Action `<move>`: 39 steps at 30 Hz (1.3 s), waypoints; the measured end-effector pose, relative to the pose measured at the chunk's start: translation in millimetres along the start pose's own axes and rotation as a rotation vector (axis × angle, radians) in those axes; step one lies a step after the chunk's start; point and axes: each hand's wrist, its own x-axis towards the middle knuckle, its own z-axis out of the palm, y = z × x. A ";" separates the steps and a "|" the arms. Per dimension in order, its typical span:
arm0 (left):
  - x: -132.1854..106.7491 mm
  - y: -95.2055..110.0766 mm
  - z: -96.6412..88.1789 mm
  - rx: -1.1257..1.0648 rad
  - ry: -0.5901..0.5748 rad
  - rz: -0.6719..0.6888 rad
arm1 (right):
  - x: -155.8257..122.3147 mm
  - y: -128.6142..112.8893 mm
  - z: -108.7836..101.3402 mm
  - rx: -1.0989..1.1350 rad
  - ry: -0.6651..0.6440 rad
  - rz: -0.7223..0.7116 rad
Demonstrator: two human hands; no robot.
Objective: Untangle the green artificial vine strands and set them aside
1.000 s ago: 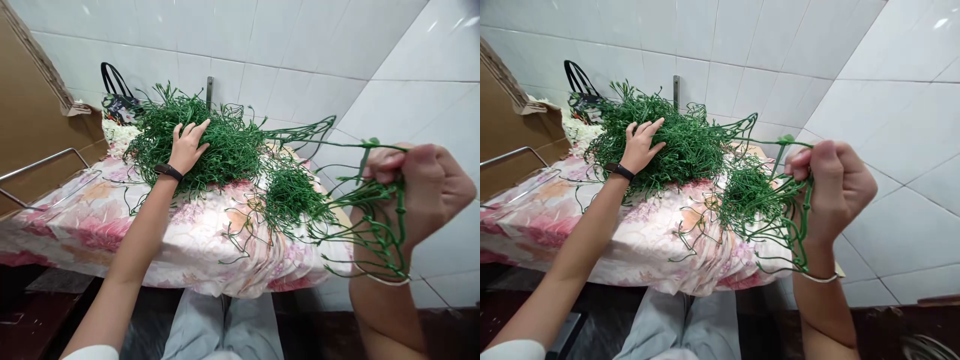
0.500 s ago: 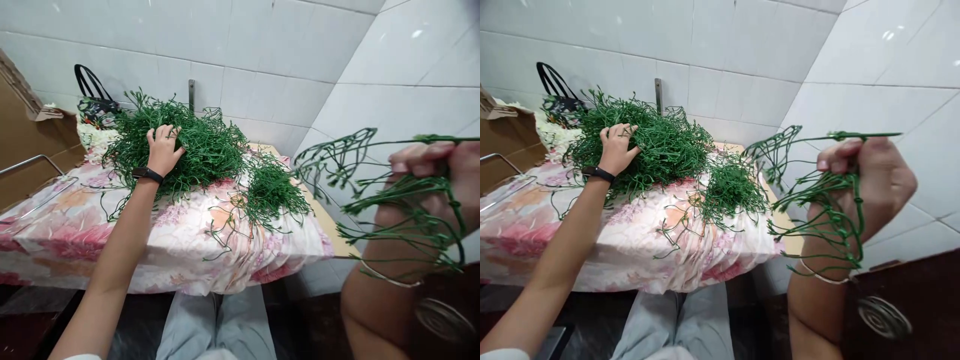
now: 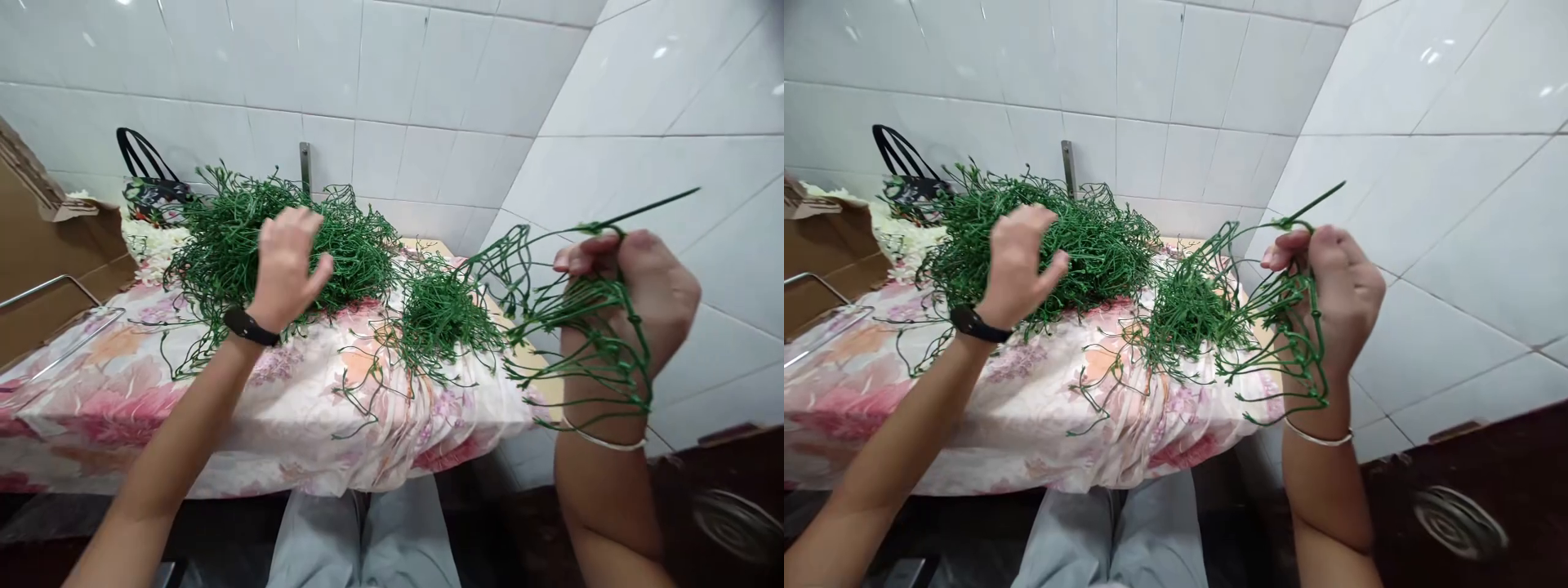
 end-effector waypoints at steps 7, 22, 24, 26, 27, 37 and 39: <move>-5.4 -22.0 59.1 0.214 -0.471 0.189 | -7.6 5.4 4.1 0.002 -0.054 0.089; 59.6 28.0 -40.5 -0.389 -0.201 0.144 | 14.2 15.0 39.5 0.229 -0.441 0.242; 62.8 37.3 -45.3 -0.448 -0.086 0.114 | 16.6 20.7 50.9 0.187 -0.468 0.302; 61.8 42.8 -42.8 -0.435 -0.081 0.132 | 15.7 25.6 60.4 0.192 -0.510 0.382; 60.1 43.5 -39.4 -0.387 -0.074 0.149 | 14.6 28.2 63.7 0.211 -0.525 0.411; 26.0 13.1 23.9 0.070 -0.140 0.541 | 18.9 77.5 49.3 0.291 -0.390 0.446; 19.0 16.8 31.1 -0.041 -0.254 0.400 | 16.5 83.7 47.3 0.363 -0.445 0.476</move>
